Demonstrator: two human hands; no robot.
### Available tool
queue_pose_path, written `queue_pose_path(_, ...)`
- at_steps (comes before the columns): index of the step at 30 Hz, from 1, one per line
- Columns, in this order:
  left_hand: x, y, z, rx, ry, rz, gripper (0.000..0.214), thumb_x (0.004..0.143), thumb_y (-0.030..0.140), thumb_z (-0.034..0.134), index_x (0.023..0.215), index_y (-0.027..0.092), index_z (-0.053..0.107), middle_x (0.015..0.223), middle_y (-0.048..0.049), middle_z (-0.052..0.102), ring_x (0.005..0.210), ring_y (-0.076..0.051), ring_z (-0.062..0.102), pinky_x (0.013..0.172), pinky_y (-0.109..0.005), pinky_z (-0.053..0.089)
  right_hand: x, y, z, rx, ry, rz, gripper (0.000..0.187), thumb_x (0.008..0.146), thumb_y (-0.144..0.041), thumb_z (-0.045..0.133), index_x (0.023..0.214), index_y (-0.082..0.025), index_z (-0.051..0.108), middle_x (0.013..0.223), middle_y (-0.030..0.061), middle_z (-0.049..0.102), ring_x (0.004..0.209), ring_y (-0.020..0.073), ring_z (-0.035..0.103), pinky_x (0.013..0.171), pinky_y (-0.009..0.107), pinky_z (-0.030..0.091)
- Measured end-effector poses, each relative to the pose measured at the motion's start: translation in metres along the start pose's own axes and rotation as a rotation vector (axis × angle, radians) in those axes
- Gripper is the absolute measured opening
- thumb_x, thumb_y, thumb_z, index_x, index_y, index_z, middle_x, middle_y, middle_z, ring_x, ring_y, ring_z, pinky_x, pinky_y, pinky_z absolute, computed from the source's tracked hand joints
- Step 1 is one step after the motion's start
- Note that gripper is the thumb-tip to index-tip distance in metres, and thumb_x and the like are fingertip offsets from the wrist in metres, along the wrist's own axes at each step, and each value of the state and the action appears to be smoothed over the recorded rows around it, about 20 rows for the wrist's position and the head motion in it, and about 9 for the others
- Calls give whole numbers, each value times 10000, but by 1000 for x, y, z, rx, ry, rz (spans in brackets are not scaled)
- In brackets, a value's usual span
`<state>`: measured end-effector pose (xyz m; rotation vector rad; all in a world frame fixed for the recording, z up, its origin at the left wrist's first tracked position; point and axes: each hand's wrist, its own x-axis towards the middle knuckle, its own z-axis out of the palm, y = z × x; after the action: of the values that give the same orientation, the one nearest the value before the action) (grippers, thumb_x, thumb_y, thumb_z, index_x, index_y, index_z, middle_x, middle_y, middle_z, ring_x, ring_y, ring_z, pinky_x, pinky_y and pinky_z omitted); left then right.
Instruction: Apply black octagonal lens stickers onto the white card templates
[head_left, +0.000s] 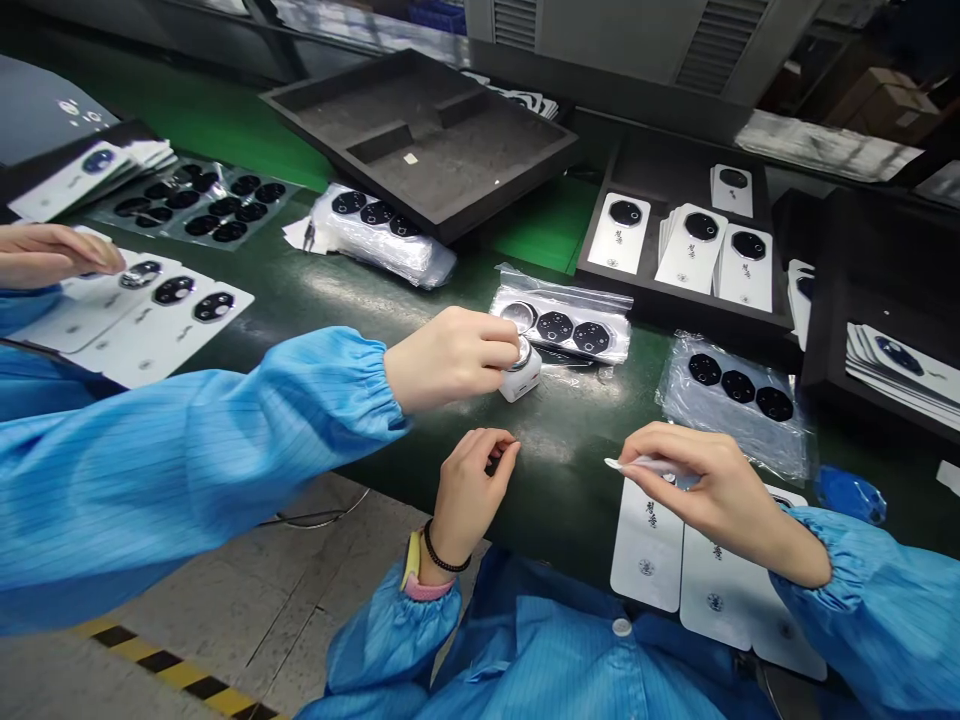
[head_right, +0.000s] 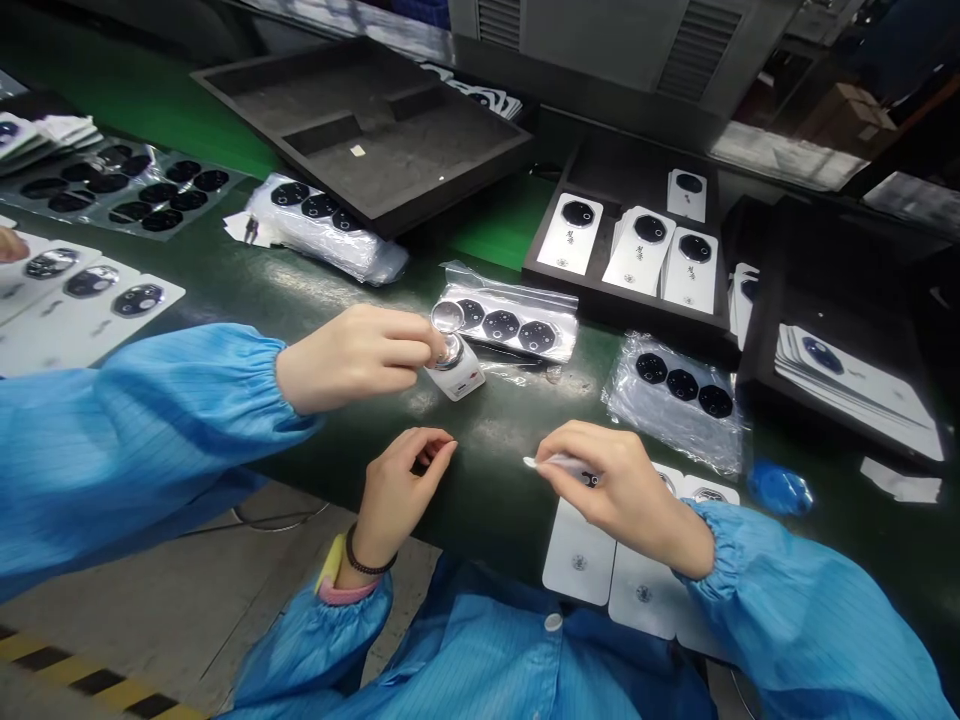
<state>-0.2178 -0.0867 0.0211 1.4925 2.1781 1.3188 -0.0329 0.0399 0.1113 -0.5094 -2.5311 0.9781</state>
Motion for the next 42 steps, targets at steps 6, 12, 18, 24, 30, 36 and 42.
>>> queue_pose_path(6, -4, 2, 3, 33, 26, -4, 234, 872, 263, 475, 670, 203, 578, 610, 12, 593, 566, -125, 558, 552, -215, 451, 5, 4, -12, -85, 129, -12, 97, 875, -133, 574, 809, -196, 610, 761, 20, 674, 669, 122, 632, 585, 209, 520)
queue_pose_path(12, -2, 7, 1, 17, 15, 3, 212, 849, 264, 497, 661, 204, 575, 613, 10, 615, 549, -120, 563, 548, -207, 464, -2, 9, -29, -102, 367, 67, 72, 857, -144, 585, 819, -205, 590, 771, 18, 653, 672, 133, 604, 603, 244, 501)
queue_pose_path(18, 3, 4, 3, 19, 7, -53, 154, 838, 300, 521, 741, 200, 587, 660, 2, 621, 539, -128, 562, 524, -223, 471, 16, 14, -24, -165, 281, -34, 61, 876, -141, 564, 836, -179, 589, 795, 23, 660, 697, 127, 602, 610, 239, 472)
queue_pose_path(24, 30, -3, -2, 127, 133, -152, 371, 770, 367, 639, 1060, 170, 520, 1029, -100, 606, 882, -231, 620, 647, -310, 533, 90, 14, 8, -290, 71, -278, 129, 884, -95, 494, 877, -120, 620, 869, 66, 652, 778, 159, 587, 681, 270, 443)
queue_pose_path(30, 51, -9, 2, 236, 132, -71, 445, 733, 285, 712, 1099, 187, 477, 1025, -82, 587, 982, -269, 583, 821, -392, 502, 131, -10, 21, -616, -330, -186, 173, 873, -18, 471, 899, -63, 636, 902, 119, 595, 757, 171, 516, 621, 286, 347)
queue_pose_path(36, 51, -12, 6, 237, 125, -73, 395, 743, 258, 720, 1057, 190, 491, 965, -60, 599, 914, -248, 590, 760, -350, 490, 134, -12, 24, -646, -396, -161, 150, 876, -31, 500, 930, -61, 636, 900, 106, 582, 764, 169, 522, 615, 281, 341)
queue_pose_path(42, 52, -11, 6, 216, 125, -87, 369, 734, 243, 718, 1027, 191, 499, 947, -51, 610, 896, -238, 597, 745, -334, 489, 135, -10, 24, -624, -358, -186, 205, 846, 20, 464, 909, -62, 641, 888, 107, 596, 746, 163, 525, 628, 276, 372)
